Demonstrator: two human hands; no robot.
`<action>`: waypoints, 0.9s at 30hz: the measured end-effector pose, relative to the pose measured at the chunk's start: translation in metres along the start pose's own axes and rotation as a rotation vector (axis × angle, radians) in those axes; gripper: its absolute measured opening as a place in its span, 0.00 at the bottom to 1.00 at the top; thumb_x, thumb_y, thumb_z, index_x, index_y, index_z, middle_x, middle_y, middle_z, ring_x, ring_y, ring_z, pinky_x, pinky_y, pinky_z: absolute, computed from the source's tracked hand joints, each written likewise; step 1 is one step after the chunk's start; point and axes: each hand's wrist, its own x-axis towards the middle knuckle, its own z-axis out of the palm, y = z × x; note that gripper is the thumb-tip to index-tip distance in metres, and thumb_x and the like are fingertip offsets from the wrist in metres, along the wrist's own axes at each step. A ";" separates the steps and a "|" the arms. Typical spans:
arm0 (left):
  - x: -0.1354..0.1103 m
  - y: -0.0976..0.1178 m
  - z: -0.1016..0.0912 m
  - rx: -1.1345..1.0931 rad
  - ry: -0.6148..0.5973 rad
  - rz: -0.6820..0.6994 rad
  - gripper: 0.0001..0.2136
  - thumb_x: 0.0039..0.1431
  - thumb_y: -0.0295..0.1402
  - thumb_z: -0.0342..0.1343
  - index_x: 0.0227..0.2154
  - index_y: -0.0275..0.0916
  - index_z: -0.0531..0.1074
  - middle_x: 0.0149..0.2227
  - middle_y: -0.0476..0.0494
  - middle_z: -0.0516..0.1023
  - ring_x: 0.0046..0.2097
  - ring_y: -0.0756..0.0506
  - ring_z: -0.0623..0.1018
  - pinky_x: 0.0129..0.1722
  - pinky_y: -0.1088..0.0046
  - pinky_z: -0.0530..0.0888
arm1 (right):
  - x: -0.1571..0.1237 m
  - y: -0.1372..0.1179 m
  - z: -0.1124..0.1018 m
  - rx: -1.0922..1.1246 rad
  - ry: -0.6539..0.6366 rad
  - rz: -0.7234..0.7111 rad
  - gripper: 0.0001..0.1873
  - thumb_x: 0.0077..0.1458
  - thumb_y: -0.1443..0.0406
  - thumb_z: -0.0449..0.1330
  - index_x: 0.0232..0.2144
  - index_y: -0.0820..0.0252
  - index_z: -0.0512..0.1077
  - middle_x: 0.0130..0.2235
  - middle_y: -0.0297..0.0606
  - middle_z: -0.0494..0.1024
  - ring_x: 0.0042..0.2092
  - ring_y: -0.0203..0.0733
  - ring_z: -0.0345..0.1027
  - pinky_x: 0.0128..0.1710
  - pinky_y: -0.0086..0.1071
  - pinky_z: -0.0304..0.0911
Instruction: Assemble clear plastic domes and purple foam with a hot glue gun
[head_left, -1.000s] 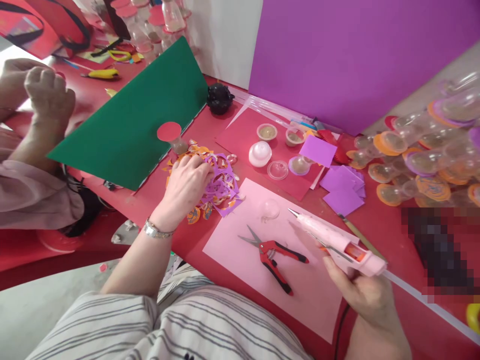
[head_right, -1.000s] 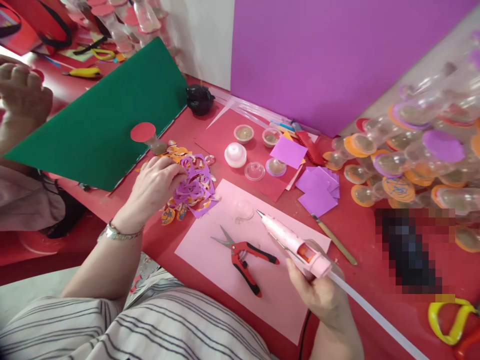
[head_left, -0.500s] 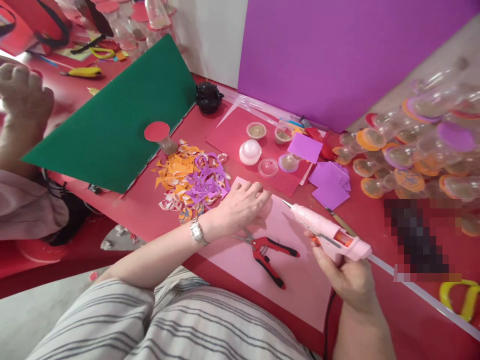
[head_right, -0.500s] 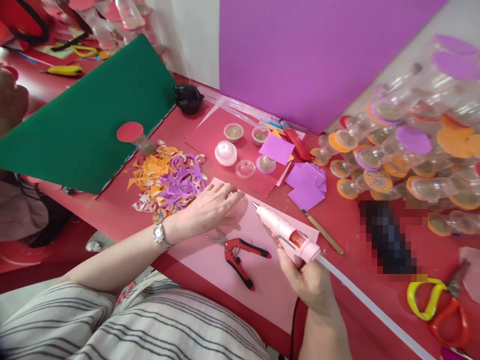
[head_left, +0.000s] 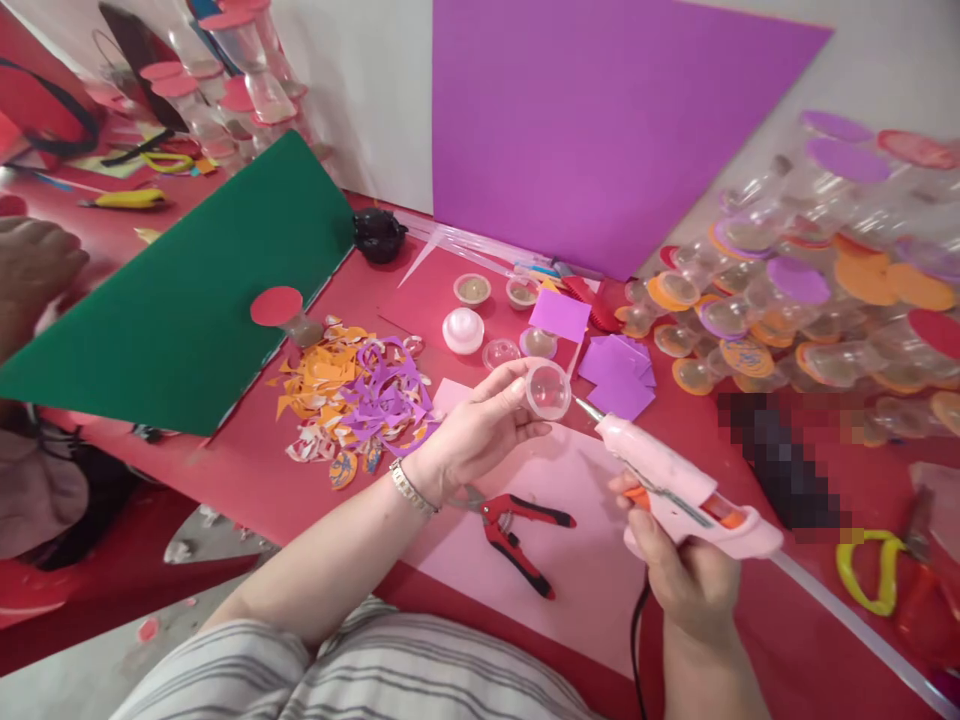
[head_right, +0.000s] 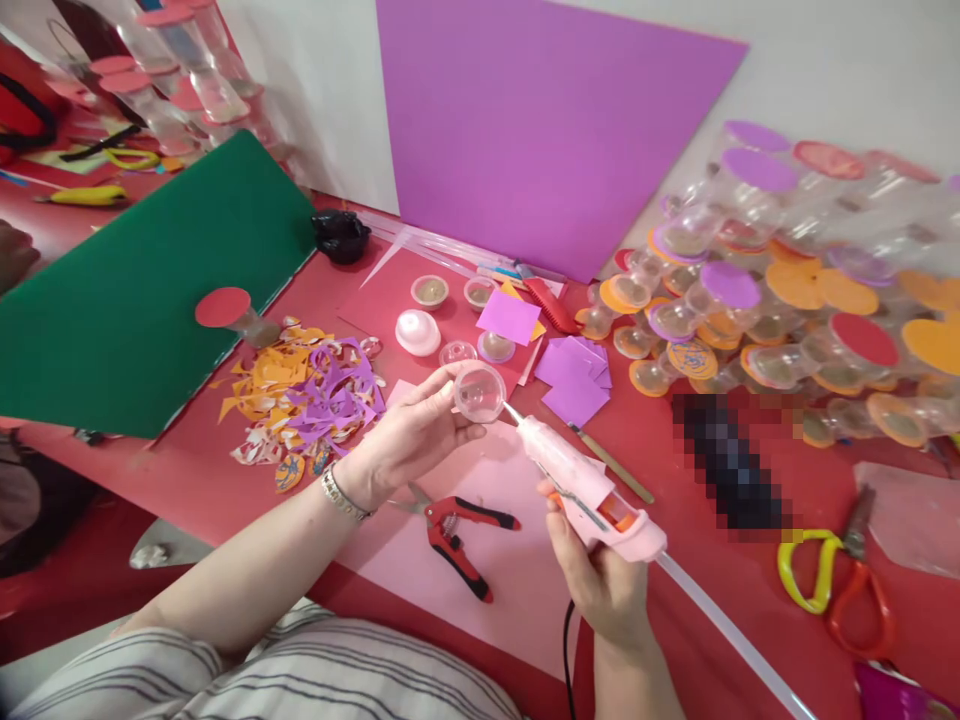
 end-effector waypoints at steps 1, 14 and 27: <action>0.000 -0.002 0.000 -0.044 -0.004 -0.010 0.22 0.50 0.45 0.72 0.44 0.42 0.75 0.41 0.46 0.77 0.41 0.48 0.78 0.44 0.71 0.73 | -0.001 0.000 0.001 -0.006 0.003 -0.009 0.06 0.62 0.63 0.61 0.38 0.58 0.76 0.35 0.39 0.84 0.33 0.44 0.80 0.33 0.34 0.78; -0.005 -0.003 -0.016 0.105 -0.040 0.112 0.25 0.46 0.34 0.74 0.46 0.44 0.69 0.51 0.46 0.72 0.42 0.49 0.76 0.45 0.68 0.73 | -0.001 -0.001 0.004 -0.149 -0.029 -0.085 0.07 0.63 0.61 0.60 0.39 0.57 0.77 0.32 0.38 0.84 0.32 0.44 0.80 0.32 0.33 0.78; -0.008 -0.007 -0.018 0.240 -0.027 0.108 0.25 0.54 0.34 0.69 0.52 0.47 0.67 0.50 0.44 0.74 0.46 0.46 0.78 0.44 0.68 0.76 | 0.003 -0.005 0.004 -0.155 -0.060 -0.091 0.06 0.64 0.63 0.60 0.39 0.57 0.76 0.31 0.38 0.82 0.32 0.44 0.79 0.30 0.32 0.77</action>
